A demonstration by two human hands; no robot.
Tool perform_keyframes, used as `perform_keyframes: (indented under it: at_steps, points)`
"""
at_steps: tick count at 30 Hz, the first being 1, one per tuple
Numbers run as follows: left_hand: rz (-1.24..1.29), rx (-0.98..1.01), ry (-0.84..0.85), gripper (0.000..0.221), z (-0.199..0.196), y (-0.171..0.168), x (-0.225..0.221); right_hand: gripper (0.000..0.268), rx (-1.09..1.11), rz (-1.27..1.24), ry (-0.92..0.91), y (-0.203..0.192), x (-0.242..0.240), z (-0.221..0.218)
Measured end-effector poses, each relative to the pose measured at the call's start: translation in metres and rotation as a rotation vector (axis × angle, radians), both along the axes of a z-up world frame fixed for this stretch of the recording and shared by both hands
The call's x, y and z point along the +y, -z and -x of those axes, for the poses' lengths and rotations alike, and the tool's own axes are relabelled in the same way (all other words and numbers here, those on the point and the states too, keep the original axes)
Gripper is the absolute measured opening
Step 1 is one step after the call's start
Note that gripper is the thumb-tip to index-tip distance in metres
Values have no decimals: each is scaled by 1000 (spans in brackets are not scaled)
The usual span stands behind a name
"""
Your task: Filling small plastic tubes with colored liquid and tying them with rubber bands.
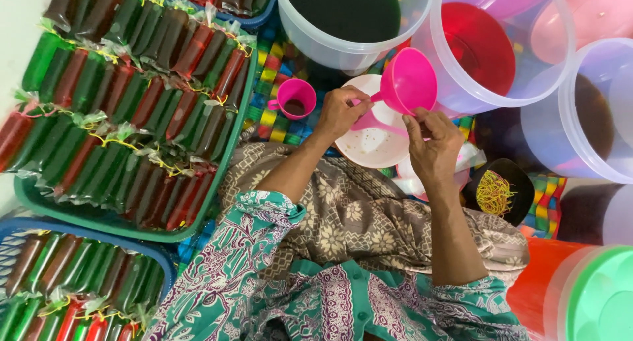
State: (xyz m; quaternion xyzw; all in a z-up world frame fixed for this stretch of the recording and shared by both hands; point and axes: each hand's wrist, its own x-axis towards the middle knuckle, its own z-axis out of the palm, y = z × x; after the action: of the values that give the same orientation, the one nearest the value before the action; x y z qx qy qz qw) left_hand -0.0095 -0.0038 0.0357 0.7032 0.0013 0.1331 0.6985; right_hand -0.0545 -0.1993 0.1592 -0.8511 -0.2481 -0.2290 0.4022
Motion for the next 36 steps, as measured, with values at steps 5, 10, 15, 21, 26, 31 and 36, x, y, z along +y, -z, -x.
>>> perform_keyframes:
  at_steps: [5,10,15,21,26,31,36]
  points:
    - [19,-33,-38,8,-4,3,-1,12,-30,12,37,1,6,6]
    - [-24,-54,-69,8,-2,-2,-2,11,-50,-10,32,-4,8,8]
    - [-25,-89,-60,10,-1,-12,0,10,-66,-11,39,-10,8,10]
    - [-18,-176,-148,9,15,-50,10,10,-66,-53,18,-30,14,15]
    - [25,-255,-207,11,29,-82,28,10,-99,-49,-1,-46,29,20]
    - [-62,-301,-240,10,43,-107,69,10,-109,-52,-50,-49,49,21]
    - [-152,-345,-261,9,60,-126,115,10,-120,-46,-123,-54,79,22]
